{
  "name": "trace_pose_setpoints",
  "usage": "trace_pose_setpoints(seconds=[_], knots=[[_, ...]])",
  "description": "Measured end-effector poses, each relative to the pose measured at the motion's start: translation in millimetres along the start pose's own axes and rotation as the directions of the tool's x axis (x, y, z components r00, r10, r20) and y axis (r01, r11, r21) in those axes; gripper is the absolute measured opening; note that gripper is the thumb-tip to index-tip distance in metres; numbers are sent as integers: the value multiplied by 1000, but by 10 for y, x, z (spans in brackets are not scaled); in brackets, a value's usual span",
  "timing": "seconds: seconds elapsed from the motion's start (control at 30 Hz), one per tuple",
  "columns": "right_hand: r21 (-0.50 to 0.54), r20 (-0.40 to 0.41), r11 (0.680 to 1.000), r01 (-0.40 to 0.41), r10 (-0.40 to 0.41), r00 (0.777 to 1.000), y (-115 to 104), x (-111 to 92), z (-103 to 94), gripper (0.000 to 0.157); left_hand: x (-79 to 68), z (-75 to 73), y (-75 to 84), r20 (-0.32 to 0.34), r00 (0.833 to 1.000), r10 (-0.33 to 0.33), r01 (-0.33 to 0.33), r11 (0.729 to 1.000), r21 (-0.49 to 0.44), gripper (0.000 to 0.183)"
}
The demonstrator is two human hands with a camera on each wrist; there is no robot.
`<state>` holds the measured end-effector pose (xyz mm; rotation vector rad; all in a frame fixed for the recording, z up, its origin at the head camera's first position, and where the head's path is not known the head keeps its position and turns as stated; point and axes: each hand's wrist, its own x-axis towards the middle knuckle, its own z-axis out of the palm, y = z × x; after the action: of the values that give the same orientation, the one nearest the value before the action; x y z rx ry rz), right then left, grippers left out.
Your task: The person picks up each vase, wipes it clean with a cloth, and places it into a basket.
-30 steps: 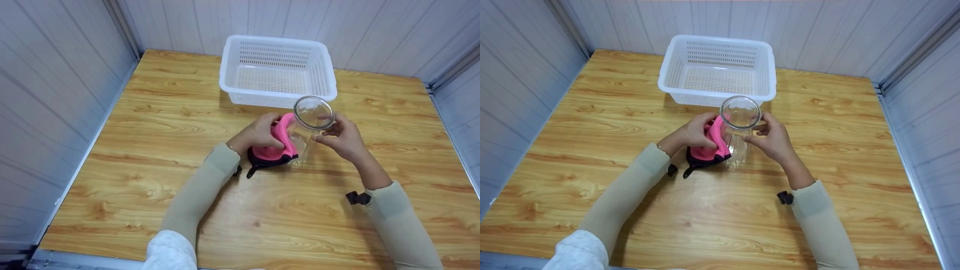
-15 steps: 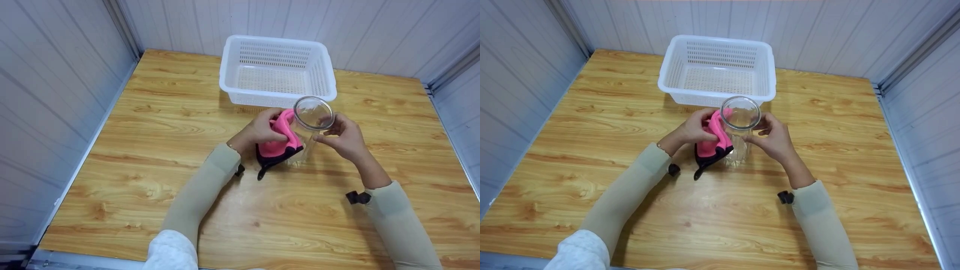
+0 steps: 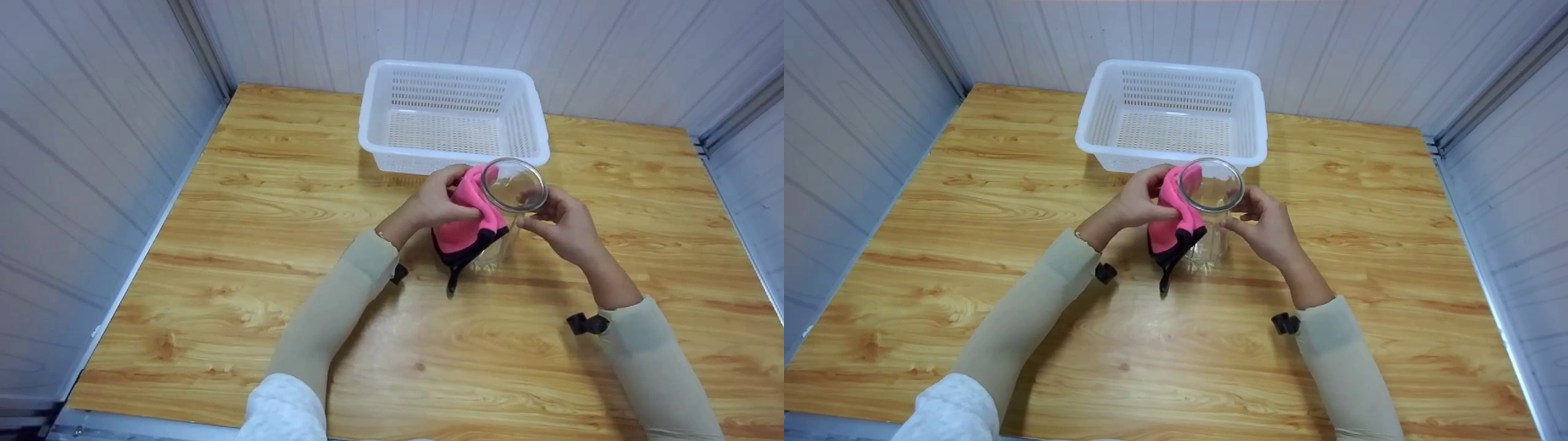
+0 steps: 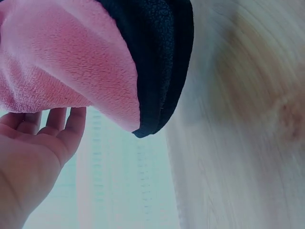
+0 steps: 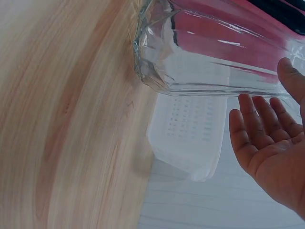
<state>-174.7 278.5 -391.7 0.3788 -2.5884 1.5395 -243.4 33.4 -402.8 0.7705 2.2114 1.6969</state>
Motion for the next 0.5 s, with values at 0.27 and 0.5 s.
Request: trace_pose_setpoints(seconds=[0.27, 0.5], knots=[[36, 1, 999, 17, -17, 1000, 65, -10, 19, 43, -5, 15, -54, -17, 1000, 1, -1, 1000, -22, 60], [1, -31, 1000, -2, 2, 1000, 34, -5, 60, 54, -4, 9, -73, -10, 1000, -25, 25, 999, -44, 59]])
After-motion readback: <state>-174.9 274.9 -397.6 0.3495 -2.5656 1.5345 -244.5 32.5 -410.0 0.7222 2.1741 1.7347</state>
